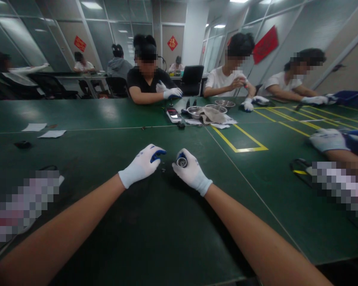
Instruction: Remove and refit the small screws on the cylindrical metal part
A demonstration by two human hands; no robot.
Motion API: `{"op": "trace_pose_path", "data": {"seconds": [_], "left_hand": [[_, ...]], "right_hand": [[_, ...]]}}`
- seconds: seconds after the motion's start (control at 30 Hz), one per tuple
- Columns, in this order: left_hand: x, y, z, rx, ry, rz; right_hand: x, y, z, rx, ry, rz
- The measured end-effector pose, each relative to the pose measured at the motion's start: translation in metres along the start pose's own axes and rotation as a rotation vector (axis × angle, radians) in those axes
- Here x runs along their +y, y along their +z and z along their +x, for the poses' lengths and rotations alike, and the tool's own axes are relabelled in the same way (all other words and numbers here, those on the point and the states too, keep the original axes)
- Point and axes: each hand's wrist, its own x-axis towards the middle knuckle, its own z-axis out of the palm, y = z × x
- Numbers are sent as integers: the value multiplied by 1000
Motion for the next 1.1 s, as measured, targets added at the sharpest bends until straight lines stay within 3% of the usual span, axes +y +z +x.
{"op": "trace_pose_path", "data": {"seconds": [0.13,0.4,0.53,0.67,0.9,1.1], "left_hand": [[-18,5,-1,-132,7,86],[-7,10,5,-168,-34,230],[-2,2,3,-122,-81,93],[3,-8,3,-28,-11,-136],[20,-19,6,-117,12,-516],[36,-24,1,-118,75,-425]], "right_hand": [[2,0,2,35,91,61],[2,2,2,-8,122,57],[2,1,3,24,138,65],[2,2,4,14,137,128],[0,3,2,-95,66,183],[-8,4,-4,-179,-26,100]]}}
